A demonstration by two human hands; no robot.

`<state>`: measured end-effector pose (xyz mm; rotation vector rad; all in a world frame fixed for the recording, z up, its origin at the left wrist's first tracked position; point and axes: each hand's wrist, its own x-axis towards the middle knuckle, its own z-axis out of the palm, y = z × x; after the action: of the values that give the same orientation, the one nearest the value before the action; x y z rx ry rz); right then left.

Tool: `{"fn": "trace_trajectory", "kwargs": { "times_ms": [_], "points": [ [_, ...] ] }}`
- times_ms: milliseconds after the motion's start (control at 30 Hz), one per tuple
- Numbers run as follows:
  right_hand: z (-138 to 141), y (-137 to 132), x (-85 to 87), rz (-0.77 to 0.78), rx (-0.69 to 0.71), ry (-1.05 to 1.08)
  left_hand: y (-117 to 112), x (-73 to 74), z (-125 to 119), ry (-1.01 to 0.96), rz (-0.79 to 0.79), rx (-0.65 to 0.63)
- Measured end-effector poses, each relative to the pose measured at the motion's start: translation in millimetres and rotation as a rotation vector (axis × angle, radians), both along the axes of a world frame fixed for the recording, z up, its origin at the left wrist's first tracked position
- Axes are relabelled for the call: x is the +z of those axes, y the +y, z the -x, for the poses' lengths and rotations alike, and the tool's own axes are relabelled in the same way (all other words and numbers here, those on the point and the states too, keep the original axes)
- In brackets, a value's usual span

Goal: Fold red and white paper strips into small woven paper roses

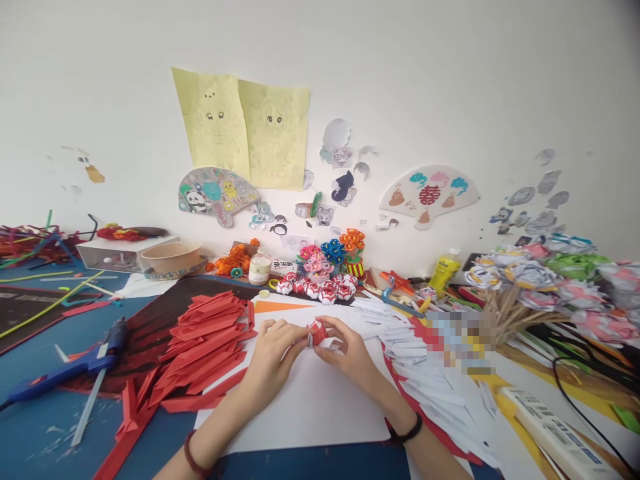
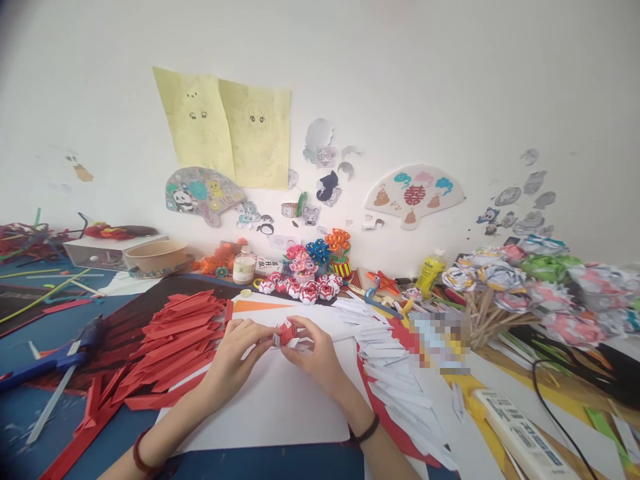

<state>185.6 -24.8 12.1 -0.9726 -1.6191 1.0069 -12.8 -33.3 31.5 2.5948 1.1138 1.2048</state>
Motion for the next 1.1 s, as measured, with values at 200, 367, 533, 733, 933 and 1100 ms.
{"fn": "trace_trajectory", "kwargs": {
  "times_ms": [200, 367, 533, 733, 933, 1100],
  "points": [
    [3, -2, 0.2, -0.055, -0.03, 0.0, -2, -6.3, -5, -0.01, -0.073, 0.076],
    [6, -2, -2.8, -0.227, -0.138, -0.13, -4, -10.5, -10, -0.035, -0.104, 0.154],
    [7, -6, -3.5, -0.553, -0.353, -0.407, -4, -18.8, -12, 0.016, -0.178, 0.201],
    [3, -6, -5.0, -0.764, -0.371, -0.627, -3, -29.5, -15, 0.085, -0.227, 0.178],
    [5, -7, -4.0, -0.925, -0.35, -0.728, 0, -30.1, -14, 0.124, -0.267, 0.174],
    [9, -9, -4.5, -0.942, -0.362, -0.752, 1, -29.8, -14, 0.185, -0.294, 0.153]
  ]
}}
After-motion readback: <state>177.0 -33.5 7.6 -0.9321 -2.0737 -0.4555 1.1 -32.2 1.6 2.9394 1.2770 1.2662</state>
